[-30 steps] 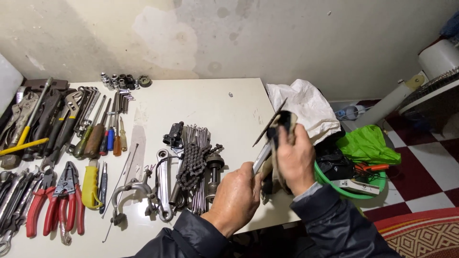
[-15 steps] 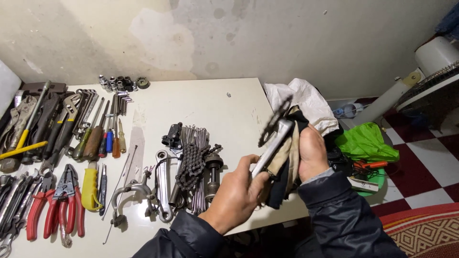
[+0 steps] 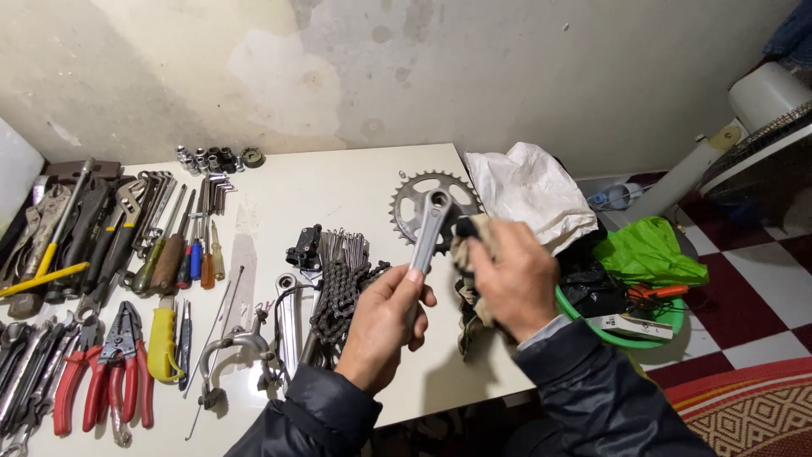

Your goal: Cleaning a bicycle crankset by wiping it thoroughly with a cloth on a workbench.

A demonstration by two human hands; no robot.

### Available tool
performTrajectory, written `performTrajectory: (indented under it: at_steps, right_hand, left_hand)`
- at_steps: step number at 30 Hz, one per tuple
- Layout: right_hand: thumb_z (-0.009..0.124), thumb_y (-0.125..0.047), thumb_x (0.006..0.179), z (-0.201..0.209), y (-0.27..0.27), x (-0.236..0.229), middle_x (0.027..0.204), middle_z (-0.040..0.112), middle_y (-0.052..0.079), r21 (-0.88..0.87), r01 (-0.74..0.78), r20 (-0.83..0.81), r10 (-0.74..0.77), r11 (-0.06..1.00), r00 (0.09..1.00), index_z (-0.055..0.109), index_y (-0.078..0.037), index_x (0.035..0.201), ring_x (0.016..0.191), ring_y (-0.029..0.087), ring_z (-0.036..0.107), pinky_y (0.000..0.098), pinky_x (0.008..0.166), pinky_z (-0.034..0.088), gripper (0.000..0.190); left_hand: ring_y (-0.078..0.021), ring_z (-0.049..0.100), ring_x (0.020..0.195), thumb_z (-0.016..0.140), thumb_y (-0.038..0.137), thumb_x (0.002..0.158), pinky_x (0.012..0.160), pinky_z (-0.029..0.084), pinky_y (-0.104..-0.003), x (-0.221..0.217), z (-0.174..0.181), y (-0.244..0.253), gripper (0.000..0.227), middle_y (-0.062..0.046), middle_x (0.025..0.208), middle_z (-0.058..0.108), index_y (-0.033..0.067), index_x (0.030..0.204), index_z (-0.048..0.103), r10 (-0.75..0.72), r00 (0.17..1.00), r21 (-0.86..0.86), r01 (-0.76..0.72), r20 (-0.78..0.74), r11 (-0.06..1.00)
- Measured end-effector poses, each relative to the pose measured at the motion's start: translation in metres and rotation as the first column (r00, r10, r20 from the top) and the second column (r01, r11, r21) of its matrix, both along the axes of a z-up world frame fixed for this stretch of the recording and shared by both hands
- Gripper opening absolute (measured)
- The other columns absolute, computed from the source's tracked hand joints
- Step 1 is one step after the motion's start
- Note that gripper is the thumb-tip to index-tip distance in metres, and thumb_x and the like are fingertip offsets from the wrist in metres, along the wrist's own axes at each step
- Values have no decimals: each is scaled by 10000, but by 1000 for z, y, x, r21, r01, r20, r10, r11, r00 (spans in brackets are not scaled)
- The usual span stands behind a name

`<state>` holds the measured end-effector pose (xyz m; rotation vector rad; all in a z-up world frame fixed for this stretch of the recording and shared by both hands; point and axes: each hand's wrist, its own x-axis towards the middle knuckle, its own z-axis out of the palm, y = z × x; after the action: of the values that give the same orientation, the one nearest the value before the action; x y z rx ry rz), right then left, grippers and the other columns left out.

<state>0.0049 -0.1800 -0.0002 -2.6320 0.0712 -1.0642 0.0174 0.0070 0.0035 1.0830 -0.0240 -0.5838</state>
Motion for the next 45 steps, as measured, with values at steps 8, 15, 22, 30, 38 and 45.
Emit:
performTrajectory:
  at_steps: [8,15,22,30,38,45]
  right_hand:
    - [709,-42,845,40,-7,-8,934,758,93,729,-57,83,-6,683,997,724,-35,1042,769,179,711,292,683,614,197]
    - [718,-107,901,59,-13,-15,987,745,51,613,-25,80,-31,790,996,730,-66,1077,841,156,699,288,716,612,181]
    - [639,-108,999,26,-2,6,931,644,125,221,-66,-3,68,973,998,685,12,1215,664,191,772,220,306,580,251]
    - [687,-113,979,18,-12,12,750,663,54,-98,7,199,13,995,980,691,-87,814,587,171,558,346,472,411,167]
    - [679,-62,930,15,12,-7,786,663,77,-38,-144,70,146,989,987,723,-24,999,603,185,606,334,495,494,91]
    - [624,-209,1004,31,3,-22,892,728,83,361,-120,173,60,925,983,680,-27,1130,724,196,695,321,594,607,228]
  left_hand:
    - [-135,429,387,543,235,1034,304,300,-260,-8,-5,-6,231,-86,757,595,34,944,614,0,991,4,0,131,1000]
    - [-133,438,395,549,240,1030,313,316,-261,-8,0,-6,234,-80,755,591,31,1032,653,26,993,29,-30,116,999]
    - [-114,400,360,580,222,1029,289,321,-260,-13,-9,-9,221,-66,711,579,24,970,659,-39,983,16,37,179,999]
    - [-113,372,333,569,199,1016,273,288,-252,-12,-9,-15,250,-89,701,566,2,1117,684,-42,988,-36,48,146,998]
    - [-129,437,385,558,223,1032,309,327,-261,-10,-11,-13,225,-88,743,608,23,1007,659,-25,993,20,23,112,1000]
    - [-163,565,589,528,265,1052,510,448,-258,0,-8,1,250,-124,966,708,44,970,609,-55,998,-128,51,-24,990]
